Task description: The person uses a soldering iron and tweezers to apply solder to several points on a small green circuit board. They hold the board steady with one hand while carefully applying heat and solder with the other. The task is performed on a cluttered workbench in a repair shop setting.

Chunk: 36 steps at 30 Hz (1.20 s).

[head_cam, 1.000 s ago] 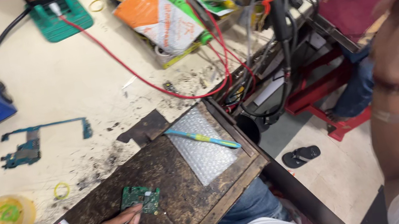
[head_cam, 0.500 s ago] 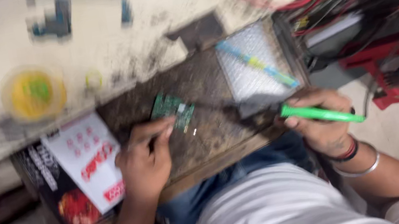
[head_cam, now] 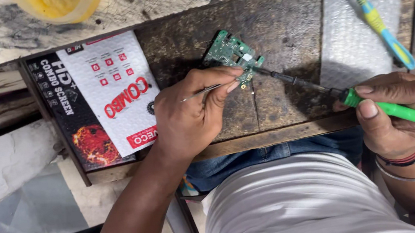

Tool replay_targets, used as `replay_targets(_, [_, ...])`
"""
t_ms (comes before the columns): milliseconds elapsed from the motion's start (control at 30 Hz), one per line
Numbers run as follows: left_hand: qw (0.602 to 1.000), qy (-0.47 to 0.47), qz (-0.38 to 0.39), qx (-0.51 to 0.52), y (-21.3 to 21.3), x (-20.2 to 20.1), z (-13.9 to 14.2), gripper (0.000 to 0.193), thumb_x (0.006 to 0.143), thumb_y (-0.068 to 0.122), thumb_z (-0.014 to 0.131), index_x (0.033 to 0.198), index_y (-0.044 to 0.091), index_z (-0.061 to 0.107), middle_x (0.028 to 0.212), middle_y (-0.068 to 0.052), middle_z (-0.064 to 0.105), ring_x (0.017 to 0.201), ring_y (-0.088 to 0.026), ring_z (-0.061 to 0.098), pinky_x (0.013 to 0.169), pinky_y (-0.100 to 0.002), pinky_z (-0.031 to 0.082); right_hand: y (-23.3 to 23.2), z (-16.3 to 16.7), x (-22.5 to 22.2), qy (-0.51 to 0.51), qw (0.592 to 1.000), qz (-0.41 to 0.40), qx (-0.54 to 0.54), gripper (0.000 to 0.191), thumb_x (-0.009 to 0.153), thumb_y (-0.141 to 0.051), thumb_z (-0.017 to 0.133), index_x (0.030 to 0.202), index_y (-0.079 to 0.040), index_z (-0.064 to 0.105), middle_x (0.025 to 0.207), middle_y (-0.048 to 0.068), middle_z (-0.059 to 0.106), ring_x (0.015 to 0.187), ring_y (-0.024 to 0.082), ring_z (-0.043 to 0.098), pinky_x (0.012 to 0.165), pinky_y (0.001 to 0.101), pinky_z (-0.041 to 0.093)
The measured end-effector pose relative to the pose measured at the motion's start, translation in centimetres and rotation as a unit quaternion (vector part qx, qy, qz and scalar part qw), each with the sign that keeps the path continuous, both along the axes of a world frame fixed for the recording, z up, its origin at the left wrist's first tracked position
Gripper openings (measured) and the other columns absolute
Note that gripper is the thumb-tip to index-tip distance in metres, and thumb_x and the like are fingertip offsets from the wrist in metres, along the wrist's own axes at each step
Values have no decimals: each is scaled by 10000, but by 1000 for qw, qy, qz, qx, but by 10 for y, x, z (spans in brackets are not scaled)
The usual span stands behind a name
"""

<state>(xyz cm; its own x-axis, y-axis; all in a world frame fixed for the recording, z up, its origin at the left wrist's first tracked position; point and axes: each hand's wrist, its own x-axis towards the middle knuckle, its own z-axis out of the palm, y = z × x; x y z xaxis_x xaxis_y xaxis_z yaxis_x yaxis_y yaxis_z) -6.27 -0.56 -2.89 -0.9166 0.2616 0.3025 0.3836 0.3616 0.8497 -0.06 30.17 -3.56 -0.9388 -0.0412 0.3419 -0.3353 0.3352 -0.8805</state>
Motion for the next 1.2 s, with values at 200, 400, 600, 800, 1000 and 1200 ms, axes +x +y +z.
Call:
replay_targets(200, [1000, -13, -19, 9, -2, -1, -6, 42, 1065, 78, 674, 1078, 56, 640, 1122, -57, 763, 1000, -168, 796, 837, -262, 664, -11, 2, -5, -9, 1000, 9, 5, 286, 1101, -182, 724, 997, 75, 653, 852, 172, 697, 724, 224, 747, 685, 292, 637])
replay_targets(400, [999, -29, -15, 10, -2, 0, -4, 43, 1056, 75, 675, 1069, 55, 639, 1121, -56, 769, 973, -161, 798, 813, -260, 658, -10, 4, -6, -15, 999, 21, 47, 277, 1096, -154, 720, 962, 80, 654, 837, 168, 703, 743, 234, 756, 699, 292, 625])
replay_targets(600, [999, -37, -10, 16, -2, 0, -3, 47, 1051, 65, 681, 1079, 67, 643, 1119, -55, 765, 996, -170, 796, 840, -264, 662, -12, 4, -7, -20, 999, 15, 38, 249, 1085, -152, 716, 998, 78, 674, 829, 161, 704, 731, 222, 753, 691, 286, 627])
replay_targets(800, [999, -34, 6, 17, -2, 1, -3, 81, 1034, 87, 716, 1072, 72, 646, 1105, -45, 771, 988, -170, 797, 827, -268, 652, -11, 3, -8, -20, 999, 14, 31, 259, 1085, -163, 712, 1002, 79, 670, 837, 157, 707, 733, 215, 754, 694, 282, 633])
replay_targets(1000, [1000, -26, 8, 11, -2, 0, -1, 71, 1034, 85, 716, 1059, 69, 652, 1091, -47, 770, 990, -174, 796, 829, -269, 653, -10, 3, -6, -26, 999, 12, 43, 275, 1092, -159, 715, 972, 85, 675, 845, 158, 712, 740, 218, 757, 698, 282, 632])
replay_targets(1200, [999, -37, 7, 22, -1, 0, -1, 66, 1035, 63, 703, 1056, 65, 641, 1089, -55, 773, 970, -168, 799, 819, -262, 657, -12, 4, -7, -28, 999, 11, 23, 255, 1086, -167, 709, 1007, 71, 666, 845, 158, 709, 740, 210, 756, 694, 285, 640])
